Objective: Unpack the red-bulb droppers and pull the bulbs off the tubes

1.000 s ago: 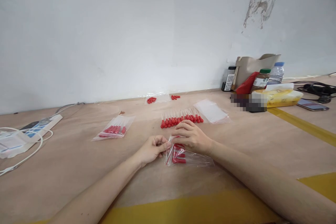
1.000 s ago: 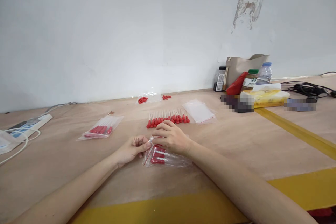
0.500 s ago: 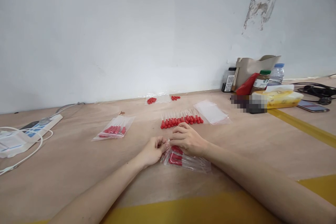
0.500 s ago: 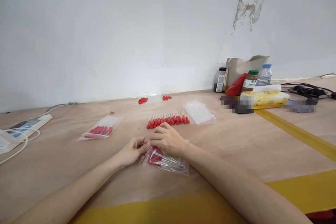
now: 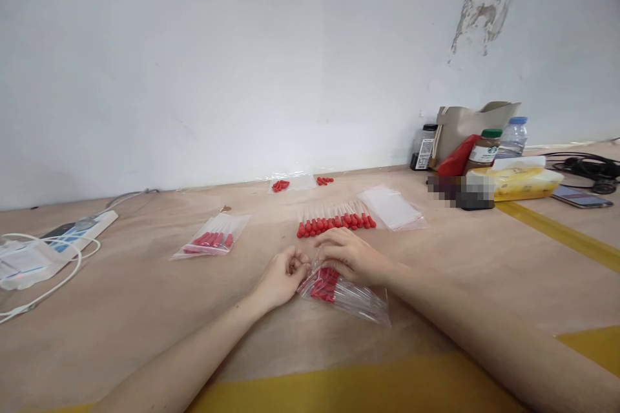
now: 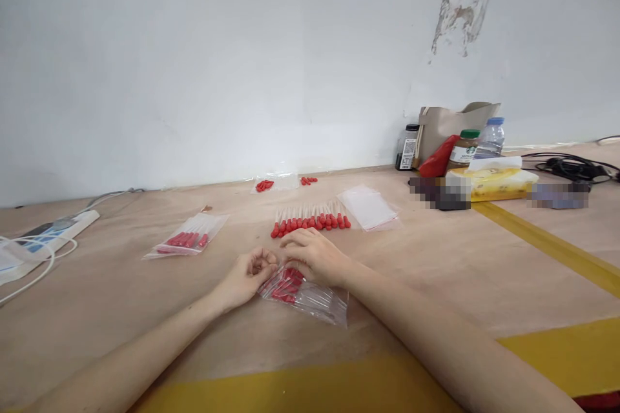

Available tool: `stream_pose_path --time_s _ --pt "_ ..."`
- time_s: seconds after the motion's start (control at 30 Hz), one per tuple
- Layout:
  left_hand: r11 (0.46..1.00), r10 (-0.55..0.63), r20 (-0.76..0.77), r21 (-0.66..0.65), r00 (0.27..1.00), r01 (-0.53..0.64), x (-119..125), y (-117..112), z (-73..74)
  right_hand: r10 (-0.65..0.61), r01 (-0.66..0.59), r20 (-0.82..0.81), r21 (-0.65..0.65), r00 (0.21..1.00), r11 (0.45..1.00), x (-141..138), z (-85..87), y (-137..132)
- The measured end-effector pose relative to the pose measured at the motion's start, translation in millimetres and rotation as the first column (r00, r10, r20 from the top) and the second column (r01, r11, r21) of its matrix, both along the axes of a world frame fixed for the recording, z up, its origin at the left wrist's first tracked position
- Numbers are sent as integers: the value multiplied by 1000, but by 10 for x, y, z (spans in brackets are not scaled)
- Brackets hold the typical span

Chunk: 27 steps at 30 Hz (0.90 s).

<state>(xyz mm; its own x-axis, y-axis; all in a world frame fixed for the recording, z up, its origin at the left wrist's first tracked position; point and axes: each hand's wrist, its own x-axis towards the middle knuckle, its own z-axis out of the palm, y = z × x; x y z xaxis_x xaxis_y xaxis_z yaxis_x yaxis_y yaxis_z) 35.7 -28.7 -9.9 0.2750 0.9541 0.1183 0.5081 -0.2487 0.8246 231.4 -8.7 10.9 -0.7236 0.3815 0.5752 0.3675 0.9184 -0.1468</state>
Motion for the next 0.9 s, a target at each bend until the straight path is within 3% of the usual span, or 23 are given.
stream_pose_path --time_s 0.1,0.23,0.3,0.47,0.57,0.7,0.8,0.9 --pt "995 30 17 90 999 -31 -59 20 -22 -100 85 -45 -259 994 962 131 66 -13" --pt "990 40 -88 139 995 -27 -143 12 6 -144 197 139 -550 980 812 305 140 -11" --pt "984 53 -170 179 984 -23 -171 -14 55 -143 211 160 -600 977 771 348 149 -7" --pt "929 103 -354 368 930 37 -198 -74 169 -184 252 173 -614 968 748 336 72 25" --pt "947 -6 -321 302 947 108 -199 -69 195 -183 260 185 -681 966 685 324 5 55" --pt "985 -147 -102 75 984 155 -204 -40 202 -159 239 180 -784 971 574 330 -35 71" --pt "982 -183 27 -39 983 184 -207 -26 186 -138 226 179 -797 974 560 336 -28 62" --pt "983 -171 46 -56 984 173 -208 -17 149 -135 223 177 -796 975 563 339 -21 58"
